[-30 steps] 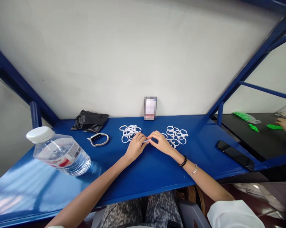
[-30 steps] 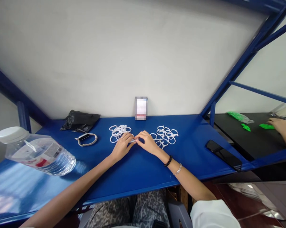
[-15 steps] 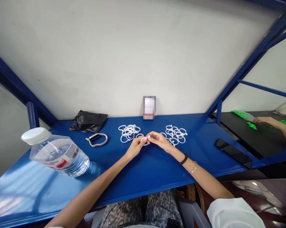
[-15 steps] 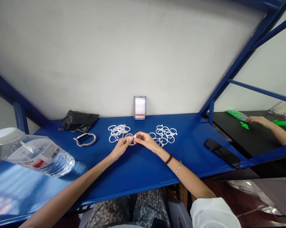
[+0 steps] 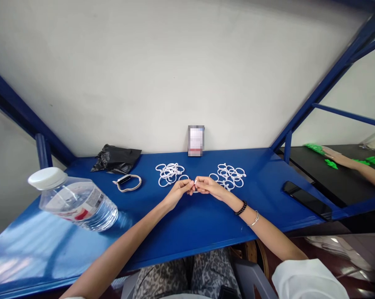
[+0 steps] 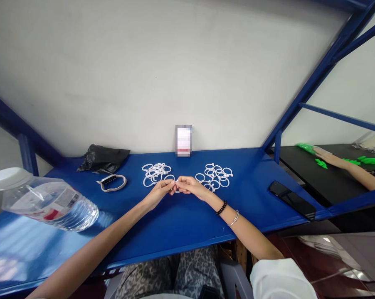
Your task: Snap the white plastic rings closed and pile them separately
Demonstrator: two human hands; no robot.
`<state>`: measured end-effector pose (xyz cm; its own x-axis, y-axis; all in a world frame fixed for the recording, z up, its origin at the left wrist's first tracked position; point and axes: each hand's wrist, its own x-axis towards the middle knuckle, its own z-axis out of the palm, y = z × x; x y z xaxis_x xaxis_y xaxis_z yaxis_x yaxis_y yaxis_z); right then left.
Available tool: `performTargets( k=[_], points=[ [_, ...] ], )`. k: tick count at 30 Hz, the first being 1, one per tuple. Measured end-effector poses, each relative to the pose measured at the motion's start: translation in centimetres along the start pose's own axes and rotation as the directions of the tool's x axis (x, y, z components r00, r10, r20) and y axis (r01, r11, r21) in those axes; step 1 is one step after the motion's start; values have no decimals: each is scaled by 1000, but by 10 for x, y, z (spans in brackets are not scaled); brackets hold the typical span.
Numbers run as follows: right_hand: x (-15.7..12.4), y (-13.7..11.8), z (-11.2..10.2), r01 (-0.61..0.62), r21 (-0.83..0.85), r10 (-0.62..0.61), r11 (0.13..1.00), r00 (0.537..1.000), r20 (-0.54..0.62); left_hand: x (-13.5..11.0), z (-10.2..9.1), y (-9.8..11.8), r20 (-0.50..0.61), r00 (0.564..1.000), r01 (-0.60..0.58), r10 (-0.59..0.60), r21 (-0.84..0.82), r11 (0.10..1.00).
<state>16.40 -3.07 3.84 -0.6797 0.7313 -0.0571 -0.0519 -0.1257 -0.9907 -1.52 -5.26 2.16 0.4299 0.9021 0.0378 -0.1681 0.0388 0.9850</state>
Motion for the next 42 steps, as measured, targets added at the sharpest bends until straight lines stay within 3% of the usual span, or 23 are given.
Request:
performTargets(
  k=[6,11,15,17,18,20,22,25,28,32,36,39,42],
  points=[
    [8,20,5,-29,347,17,938,999,38,1,4,-4,103,994,42,-23,-193,980],
    [9,18,11,15,438,46,899,991,-128,2,6,1,29,999,-9,15,-203,979],
    [4,2,6,50,226,-20,973,991,-130,2,0,6,-43,997,-68,64,-109,992],
    [2,-3,-4,97,-61,-106,993,981,-165,3,-8,6,-98,987,-119,125,66,991],
    [2,-5,-11,105,-253,-157,962,968,-194,4,-13,7,-119,980,-136,162,204,969],
    [0,-8,-27,76,-618,-301,783,915,-268,6,-23,6,-141,950,-169,278,516,840],
    [-2,-11,-42,-13,-834,-383,552,884,-267,9,-33,4,-85,900,-211,427,772,599],
    [-8,-17,-59,-180,-918,-268,353,921,-284,13,-44,-1,62,858,-214,510,945,246],
    [-15,-20,-65,-237,-939,-104,251,957,-269,15,-48,-9,88,854,-132,512,990,50],
    [-21,-18,-66,-173,-945,-60,276,979,-197,15,-48,-13,44,844,-30,535,999,-36],
    [-19,-15,-64,-94,-932,-89,349,987,-133,12,-44,-8,23,835,-2,550,999,-39],
    [-14,-13,-59,-43,-891,-95,452,991,-96,10,-37,-5,51,822,-85,567,996,35],
    [-10,-13,-50,4,-814,-53,581,998,-33,6,-24,-4,133,825,-258,549,954,156]
  ],
)
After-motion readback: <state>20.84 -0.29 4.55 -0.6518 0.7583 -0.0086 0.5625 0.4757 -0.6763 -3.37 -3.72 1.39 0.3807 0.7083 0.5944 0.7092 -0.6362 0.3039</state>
